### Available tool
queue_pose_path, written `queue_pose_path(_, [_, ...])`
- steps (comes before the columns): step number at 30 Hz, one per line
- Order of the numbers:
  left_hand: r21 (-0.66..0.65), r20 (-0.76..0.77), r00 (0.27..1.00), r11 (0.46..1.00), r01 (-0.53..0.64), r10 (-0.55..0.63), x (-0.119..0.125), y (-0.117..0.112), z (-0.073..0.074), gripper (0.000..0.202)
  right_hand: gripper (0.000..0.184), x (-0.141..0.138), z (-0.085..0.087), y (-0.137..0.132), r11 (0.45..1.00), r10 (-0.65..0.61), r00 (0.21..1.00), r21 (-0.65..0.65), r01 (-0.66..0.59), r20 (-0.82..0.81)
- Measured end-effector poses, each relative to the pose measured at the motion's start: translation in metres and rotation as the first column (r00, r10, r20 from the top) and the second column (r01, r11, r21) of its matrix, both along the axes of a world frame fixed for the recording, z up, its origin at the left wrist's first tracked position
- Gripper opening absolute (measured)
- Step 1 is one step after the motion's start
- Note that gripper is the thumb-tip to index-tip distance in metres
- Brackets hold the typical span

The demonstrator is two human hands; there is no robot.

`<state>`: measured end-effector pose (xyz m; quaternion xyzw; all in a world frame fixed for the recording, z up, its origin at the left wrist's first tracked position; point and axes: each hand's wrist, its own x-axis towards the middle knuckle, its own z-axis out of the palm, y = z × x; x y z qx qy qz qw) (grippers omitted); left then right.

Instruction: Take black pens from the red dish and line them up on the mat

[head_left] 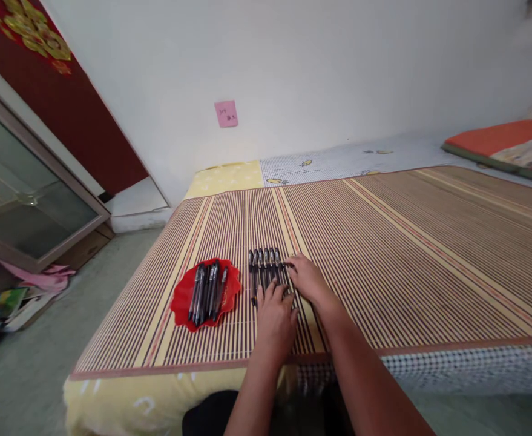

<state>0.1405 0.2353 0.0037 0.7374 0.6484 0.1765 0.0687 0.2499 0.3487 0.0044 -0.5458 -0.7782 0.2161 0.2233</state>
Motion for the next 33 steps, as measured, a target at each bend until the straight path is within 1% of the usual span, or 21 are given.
queue_pose_path(4, [-0.013, 0.006, 1.0, 1.0, 0.01, -0.009, 0.0, 0.0, 0.0, 0.027, 0.04, 0.0, -0.001, 0.0, 1.0, 0.019, 1.0, 0.012, -0.019, -0.007])
queue_pose_path(9, [-0.019, 0.026, 1.0, 1.0, 0.009, -0.009, 0.002, -0.001, 0.001, 0.029, 0.033, 0.0, -0.005, 0.002, 0.999, 0.041, 0.999, 0.016, -0.041, 0.013])
queue_pose_path(12, [-0.02, 0.024, 1.0, 1.0, 0.011, -0.01, 0.003, -0.002, 0.002, 0.031, 0.029, -0.001, -0.008, 0.004, 0.999, 0.019, 1.0, 0.042, -0.019, -0.009])
queue_pose_path(15, [-0.024, 0.021, 1.0, 1.0, 0.008, -0.008, 0.004, -0.002, 0.0, 0.032, 0.03, -0.005, -0.01, 0.006, 0.999, -0.018, 1.0, 0.048, 0.018, -0.005])
queue_pose_path(19, [-0.021, 0.023, 1.0, 1.0, 0.008, -0.008, 0.004, -0.002, -0.003, 0.034, 0.027, -0.007, -0.012, 0.009, 0.999, -0.006, 1.0, 0.037, 0.005, 0.021])
queue_pose_path(25, [-0.033, 0.02, 1.0, 0.999, 0.008, -0.007, 0.005, -0.002, -0.002, 0.027, 0.025, -0.006, -0.014, 0.01, 0.999, 0.01, 0.998, 0.036, -0.008, -0.055])
queue_pose_path(33, [-0.035, 0.034, 0.999, 0.999, 0.009, -0.007, 0.004, -0.003, -0.003, 0.029, 0.017, -0.005, -0.017, 0.011, 0.999, 0.008, 0.994, 0.036, -0.004, -0.106])
